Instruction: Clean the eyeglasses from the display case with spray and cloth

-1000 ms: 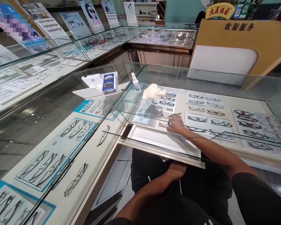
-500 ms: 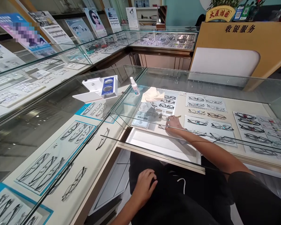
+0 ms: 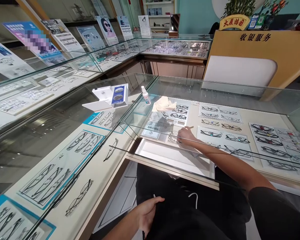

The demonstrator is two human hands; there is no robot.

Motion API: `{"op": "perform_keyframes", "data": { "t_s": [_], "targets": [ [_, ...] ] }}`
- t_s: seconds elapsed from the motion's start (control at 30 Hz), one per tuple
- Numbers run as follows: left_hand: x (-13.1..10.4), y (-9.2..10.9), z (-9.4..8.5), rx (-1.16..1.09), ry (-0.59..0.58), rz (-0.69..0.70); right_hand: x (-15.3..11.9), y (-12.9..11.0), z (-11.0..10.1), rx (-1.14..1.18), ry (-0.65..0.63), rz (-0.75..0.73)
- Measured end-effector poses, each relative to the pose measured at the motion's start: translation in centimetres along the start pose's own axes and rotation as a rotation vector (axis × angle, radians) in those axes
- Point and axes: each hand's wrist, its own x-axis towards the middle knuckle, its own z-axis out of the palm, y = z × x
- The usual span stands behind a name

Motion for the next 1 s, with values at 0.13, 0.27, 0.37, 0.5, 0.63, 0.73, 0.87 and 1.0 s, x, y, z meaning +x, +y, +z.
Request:
{"op": "perform_keyframes", "data": {
  "t_s": [0.13,0.27,0.37,0.5,0.63,0.73,0.87,1.0],
  "targets": [
    [1.1,0.4,-0.6,-0.323,-0.213,-0.206,-2.9,-2.2,-1.2,0.210,-0.037,-0.090],
    [2.0,-0.5,-1.3,-0.373,-0.220,-0.281,-6.6,-5.2,-3.6,0.447,-0.169,-0.220],
    [2.9,-1.1,-1.7,-0.374,-0.241,-0.322,-9.4,-7.0,-7.8,0.822,-0.275,-0.300],
    [3.6,-1.9,-1.9,-0.502,-0.278,-0.329,-12.5,-6.5,-15.4,0.826,-0.044,-0.328],
    [2.9,-1.8,-1.7,-0.662,-0.312,-0.266,-12.6,-2.0,-19.3,0.241,0.223,-0.202],
    [2.2,-1.2,-1.5,-0.742,-0.295,-0.253,-11.5,1.6,-18.8,-0.023,0.241,-0.081],
    [1.9,-0.5,-1.3,-0.760,-0.245,-0.282,-10.5,4.1,-17.0,-0.168,0.241,0.032],
    [1.8,-0.3,-1.2,-0.748,-0.196,-0.291,-10.4,4.7,-16.2,-0.254,0.309,0.052]
  ]
}}
